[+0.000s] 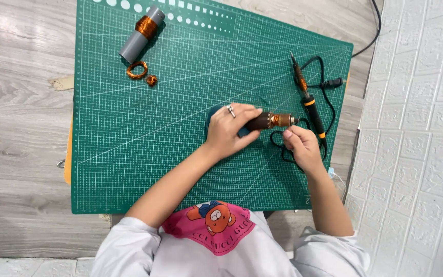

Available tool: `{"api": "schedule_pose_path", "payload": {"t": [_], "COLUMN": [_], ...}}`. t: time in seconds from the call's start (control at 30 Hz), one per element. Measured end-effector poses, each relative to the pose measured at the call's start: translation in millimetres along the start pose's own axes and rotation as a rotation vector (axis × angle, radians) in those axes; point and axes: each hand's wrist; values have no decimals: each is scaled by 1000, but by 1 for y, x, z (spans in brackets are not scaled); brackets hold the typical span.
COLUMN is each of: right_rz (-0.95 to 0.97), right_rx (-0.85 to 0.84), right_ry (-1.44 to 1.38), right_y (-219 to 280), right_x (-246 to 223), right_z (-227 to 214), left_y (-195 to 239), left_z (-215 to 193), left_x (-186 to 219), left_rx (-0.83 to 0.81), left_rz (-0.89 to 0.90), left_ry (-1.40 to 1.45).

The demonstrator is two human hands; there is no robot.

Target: The person winds copper wire around a small cylindrical component on a green cutting mat, guiding and tightening the wire by hand and repositioning the coil repeatedly. They hold the wound coil assembly and adjust its attached wire throughout the clip.

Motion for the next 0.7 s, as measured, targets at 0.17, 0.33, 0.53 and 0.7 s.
{"api": "schedule_pose_path", "payload": {"t": [0.17, 0.33, 0.53, 0.7], "right_rz": [55, 84, 91, 101], "right_rx": [-40, -351, -597, -717], "right_ry": [-51, -148, -152, 2], "right_y": [-6, -34, -61, -83], "right_x": [23, 1, -3, -21], "right_z": [2, -12, -32, -32], "left_y": [3, -3, -6, -8], "left_z": [-16, -25, -28, -31], "left_x": [10, 16, 9, 10], "left_rx": [-94, -226, -250, -259], "left_rz": [33, 128, 73, 49], "left_ry": [-261, -291, -226, -175]}}
Point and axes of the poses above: each hand's wrist, its own y-axis away from the middle knuckle, its own z-axis out of the palm, x = y × z, and after that the axes turned 8 degrees about -z, right-handed
